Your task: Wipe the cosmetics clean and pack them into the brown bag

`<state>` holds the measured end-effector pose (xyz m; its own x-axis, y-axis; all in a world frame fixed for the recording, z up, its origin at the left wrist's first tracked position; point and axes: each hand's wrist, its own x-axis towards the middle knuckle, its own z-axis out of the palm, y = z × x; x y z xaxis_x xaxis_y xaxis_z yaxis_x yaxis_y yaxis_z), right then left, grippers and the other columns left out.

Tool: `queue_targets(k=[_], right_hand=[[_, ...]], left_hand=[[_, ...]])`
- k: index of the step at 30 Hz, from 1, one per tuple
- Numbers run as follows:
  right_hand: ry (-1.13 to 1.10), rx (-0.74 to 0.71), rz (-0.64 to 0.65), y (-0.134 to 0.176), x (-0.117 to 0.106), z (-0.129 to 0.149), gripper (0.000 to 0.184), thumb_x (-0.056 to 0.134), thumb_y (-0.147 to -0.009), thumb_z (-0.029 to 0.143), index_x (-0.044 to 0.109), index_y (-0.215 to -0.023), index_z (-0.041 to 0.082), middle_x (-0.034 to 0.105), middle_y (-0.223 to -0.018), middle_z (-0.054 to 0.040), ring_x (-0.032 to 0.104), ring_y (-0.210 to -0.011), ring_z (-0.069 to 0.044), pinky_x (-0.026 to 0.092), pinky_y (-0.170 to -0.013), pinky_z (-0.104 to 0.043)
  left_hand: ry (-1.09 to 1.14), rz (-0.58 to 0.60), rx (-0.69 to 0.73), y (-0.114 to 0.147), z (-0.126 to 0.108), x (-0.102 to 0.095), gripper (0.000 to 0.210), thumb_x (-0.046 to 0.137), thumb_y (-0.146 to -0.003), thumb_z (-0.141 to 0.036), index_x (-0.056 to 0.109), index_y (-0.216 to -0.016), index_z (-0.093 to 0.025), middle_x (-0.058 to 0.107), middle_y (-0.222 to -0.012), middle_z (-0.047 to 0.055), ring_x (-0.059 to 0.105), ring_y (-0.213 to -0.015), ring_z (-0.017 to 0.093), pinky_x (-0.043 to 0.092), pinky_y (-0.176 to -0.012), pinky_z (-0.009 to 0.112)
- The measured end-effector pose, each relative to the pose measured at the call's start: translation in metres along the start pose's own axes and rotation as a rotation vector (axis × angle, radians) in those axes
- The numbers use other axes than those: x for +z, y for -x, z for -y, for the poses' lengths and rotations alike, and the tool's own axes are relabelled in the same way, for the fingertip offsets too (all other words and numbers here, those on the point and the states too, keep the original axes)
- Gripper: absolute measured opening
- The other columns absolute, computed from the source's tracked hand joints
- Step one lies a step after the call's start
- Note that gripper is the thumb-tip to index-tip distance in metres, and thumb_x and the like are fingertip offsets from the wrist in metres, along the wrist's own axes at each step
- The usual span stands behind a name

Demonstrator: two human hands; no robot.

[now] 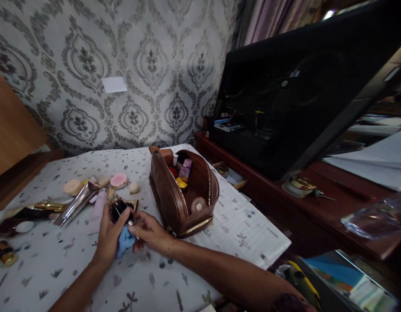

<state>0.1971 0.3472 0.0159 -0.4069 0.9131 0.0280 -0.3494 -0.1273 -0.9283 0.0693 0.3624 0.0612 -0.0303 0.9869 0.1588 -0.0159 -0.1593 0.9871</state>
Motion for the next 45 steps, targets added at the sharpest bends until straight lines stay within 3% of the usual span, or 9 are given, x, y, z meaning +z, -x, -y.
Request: queue_targets(k=[7,13,19,22,28,33,37,41,45], right_hand=[[0.078,-0.030,-0.159,-0.002,0.000,0.000,0.064,0.079,-0.062,0.067,0.046,-0.094,0.023,0.056,-0.065,0.0092,0.041,-0.043,-0.006,0.033,-0.041,-0.019],[0.393,-0.262,-0.283,0.013,0.008,0.014,0.033,0.066,-0.082,0.043,0.056,-0.104,0.020,0.064,-0.084,0.0006,0.056,-0.070,-0.012,0.041,-0.061,-0.022],[0.512,-0.367,-0.387,0.023,0.013,0.030,0.030,0.063,-0.086,0.038,0.058,-0.109,0.020,0.067,-0.089,-0.0017,0.059,-0.074,-0.014,0.046,-0.067,-0.025],[0.537,-0.403,-0.378,0.024,0.012,0.033,0.030,0.062,-0.087,0.039,0.059,-0.110,0.020,0.069,-0.095,-0.0042,0.062,-0.078,-0.016,0.049,-0.072,-0.028],[0.540,-0.452,-0.371,0.025,0.013,0.036,0.030,0.063,-0.088,0.042,0.061,-0.110,0.021,0.070,-0.100,-0.0059,0.065,-0.086,-0.019,0.052,-0.080,-0.031],[0.712,-0.539,-0.326,0.031,0.023,0.053,0.029,0.060,-0.092,0.042,0.063,-0.111,0.021,0.070,-0.099,-0.0066,0.065,-0.086,-0.019,0.051,-0.080,-0.030],[0.840,-0.536,-0.245,0.036,0.030,0.080,0.028,0.058,-0.095,0.041,0.062,-0.113,0.021,0.070,-0.096,-0.0066,0.065,-0.084,-0.019,0.049,-0.078,-0.029],[0.889,-0.537,-0.174,0.042,0.031,0.112,0.025,0.059,-0.095,0.041,0.062,-0.108,0.021,0.067,-0.089,-0.0028,0.061,-0.077,-0.016,0.047,-0.074,-0.025],[0.873,-0.528,-0.210,0.049,0.025,0.137,0.022,0.062,-0.092,0.041,0.061,-0.098,0.020,0.056,-0.074,0.0032,0.050,-0.065,-0.011,0.040,-0.062,-0.022]], left_hand=[[0.017,-0.060,0.112,-0.018,0.001,-0.019,0.044,0.067,-0.081,-0.060,0.056,-0.103,-0.023,0.064,-0.082,-0.002,0.061,-0.076,0.015,0.049,-0.071,0.024],[-0.176,-0.029,0.159,-0.027,0.008,-0.034,0.046,0.054,-0.090,-0.062,0.062,-0.078,-0.019,0.059,-0.076,0.000,0.053,-0.072,0.015,0.043,-0.069,0.024],[-0.212,0.003,0.056,-0.027,0.001,-0.031,0.058,0.054,-0.081,-0.075,0.063,-0.078,-0.018,0.061,-0.071,0.000,0.055,-0.072,0.018,0.044,-0.068,0.025],[-0.218,0.042,-0.012,-0.027,-0.002,-0.029,0.062,0.054,-0.076,-0.080,0.065,-0.077,-0.018,0.064,-0.070,0.001,0.056,-0.069,0.019,0.047,-0.068,0.028],[-0.309,0.102,0.026,-0.030,-0.002,-0.030,0.067,0.050,-0.075,-0.084,0.066,-0.075,-0.019,0.068,-0.075,0.004,0.060,-0.081,0.024,0.048,-0.077,0.031],[-0.289,0.165,0.023,-0.028,-0.006,-0.027,0.067,0.051,-0.070,-0.087,0.065,-0.069,-0.021,0.069,-0.072,0.003,0.060,-0.075,0.024,0.049,-0.077,0.033],[-0.178,0.198,-0.079,-0.027,-0.008,-0.026,0.064,0.052,-0.073,-0.084,0.063,-0.067,-0.021,0.064,-0.061,0.002,0.059,-0.063,0.022,0.050,-0.063,0.032],[0.024,0.235,-0.282,-0.027,-0.009,-0.021,0.061,0.057,-0.068,-0.083,0.057,-0.062,-0.022,0.051,-0.044,-0.002,0.044,-0.040,0.016,0.037,-0.040,0.028],[0.005,0.392,-0.274,-0.026,-0.016,-0.014,0.066,0.049,-0.072,-0.086,0.054,-0.053,-0.023,0.046,-0.036,0.000,0.041,-0.035,0.015,0.034,-0.038,0.028]])
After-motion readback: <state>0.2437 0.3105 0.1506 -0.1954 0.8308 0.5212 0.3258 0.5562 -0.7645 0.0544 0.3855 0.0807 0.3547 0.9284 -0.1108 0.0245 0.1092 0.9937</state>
